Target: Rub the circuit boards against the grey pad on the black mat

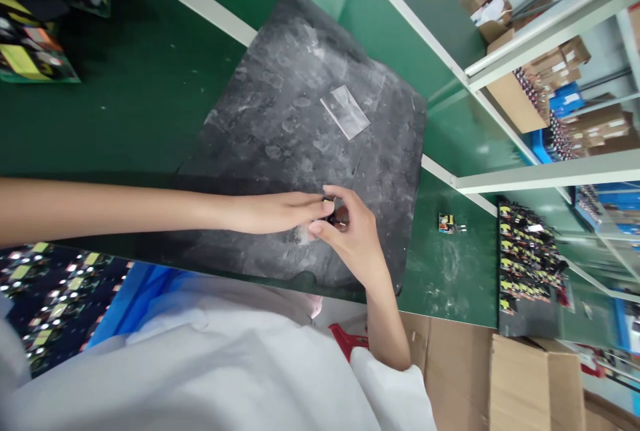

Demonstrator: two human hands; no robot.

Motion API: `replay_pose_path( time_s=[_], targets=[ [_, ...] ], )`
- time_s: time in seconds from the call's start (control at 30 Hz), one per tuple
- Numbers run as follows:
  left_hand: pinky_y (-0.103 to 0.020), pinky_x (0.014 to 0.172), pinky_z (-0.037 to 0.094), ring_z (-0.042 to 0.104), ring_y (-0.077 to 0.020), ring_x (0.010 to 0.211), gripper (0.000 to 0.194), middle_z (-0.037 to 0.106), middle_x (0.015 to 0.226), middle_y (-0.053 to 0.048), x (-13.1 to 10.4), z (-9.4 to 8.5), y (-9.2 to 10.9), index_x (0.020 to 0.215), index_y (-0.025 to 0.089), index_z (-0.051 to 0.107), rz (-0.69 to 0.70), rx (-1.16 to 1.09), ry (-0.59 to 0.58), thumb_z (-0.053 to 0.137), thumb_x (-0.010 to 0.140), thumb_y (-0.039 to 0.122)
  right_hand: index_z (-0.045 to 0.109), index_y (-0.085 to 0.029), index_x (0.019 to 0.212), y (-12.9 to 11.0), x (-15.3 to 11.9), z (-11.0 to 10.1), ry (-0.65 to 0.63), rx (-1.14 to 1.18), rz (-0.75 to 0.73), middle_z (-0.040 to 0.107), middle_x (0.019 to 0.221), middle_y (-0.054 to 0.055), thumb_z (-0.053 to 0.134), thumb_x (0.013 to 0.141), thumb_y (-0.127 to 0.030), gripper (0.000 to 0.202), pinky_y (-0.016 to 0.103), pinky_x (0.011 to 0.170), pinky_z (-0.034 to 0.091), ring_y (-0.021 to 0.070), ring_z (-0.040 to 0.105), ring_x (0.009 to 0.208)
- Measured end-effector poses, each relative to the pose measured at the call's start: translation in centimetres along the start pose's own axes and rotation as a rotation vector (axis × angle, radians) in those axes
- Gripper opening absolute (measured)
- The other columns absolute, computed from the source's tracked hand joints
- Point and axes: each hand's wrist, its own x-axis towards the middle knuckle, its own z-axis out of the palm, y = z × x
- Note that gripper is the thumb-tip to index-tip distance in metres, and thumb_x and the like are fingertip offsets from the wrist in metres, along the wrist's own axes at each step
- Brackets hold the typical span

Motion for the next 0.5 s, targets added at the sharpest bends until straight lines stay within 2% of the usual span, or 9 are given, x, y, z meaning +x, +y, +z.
replay_pose_path(
  time_s=[0.1,0.23,0.3,0.4,0.5],
  targets=[
    [-0.023,0.074,0.042,0.054,-0.0082,0.065,0.054,0.063,0.086,-0.003,0.2,0.1,-0.2,0.088,0.014,0.057,-0.070,-0.049,0.021,0.022,0.094,0.054,0.054,-0.025,0.117,-0.2,-0.1,0.0,0.045,-0.091,-0.051,0.063,0.107,0.005,0.066,0.073,-0.057,0.056,0.033,0.068,0.053,0.0196,0.062,0.084],
    [-0.022,0.076,0.041,0.054,-0.0096,0.073,0.037,0.060,0.091,-0.003,-0.1,0.2,0.3,0.097,0.014,0.055,-0.005,-0.081,-0.002,0.032,0.094,0.043,0.055,-0.026,0.117,-1.2,-0.6,-0.2,0.178,-0.267,-0.150,0.061,0.111,0.005,0.067,0.074,-0.054,0.052,0.035,0.073,0.053,0.0203,0.060,0.086],
    [-0.021,0.075,0.040,0.052,-0.0094,0.075,0.034,0.058,0.089,-0.002,-0.2,0.2,0.6,0.095,0.014,0.054,0.026,-0.076,0.005,0.033,0.094,0.041,0.056,-0.026,0.116,-1.6,-0.7,-0.3,0.260,-0.316,-0.195,0.061,0.108,0.005,0.068,0.073,-0.053,0.052,0.035,0.072,0.053,0.0198,0.060,0.084],
    [-0.021,0.075,0.040,0.051,-0.0094,0.075,0.034,0.056,0.087,-0.002,-0.4,0.3,0.9,0.088,0.014,0.053,0.050,-0.077,0.036,0.034,0.093,0.041,0.055,-0.026,0.116,-1.8,-0.6,-0.3,0.325,-0.324,-0.180,0.062,0.103,0.004,0.068,0.072,-0.055,0.054,0.033,0.067,0.053,0.0176,0.059,0.076],
    [-0.023,0.078,0.041,0.051,-0.0107,0.077,0.034,0.057,0.085,-0.002,-0.3,0.4,0.7,0.088,0.014,0.054,0.066,-0.040,0.079,0.035,0.093,0.041,0.057,-0.025,0.113,-1.8,-0.6,-0.2,0.311,-0.317,-0.114,0.064,0.094,0.004,0.067,0.072,-0.058,0.054,0.032,0.062,0.052,0.0174,0.059,0.072]
  ],
)
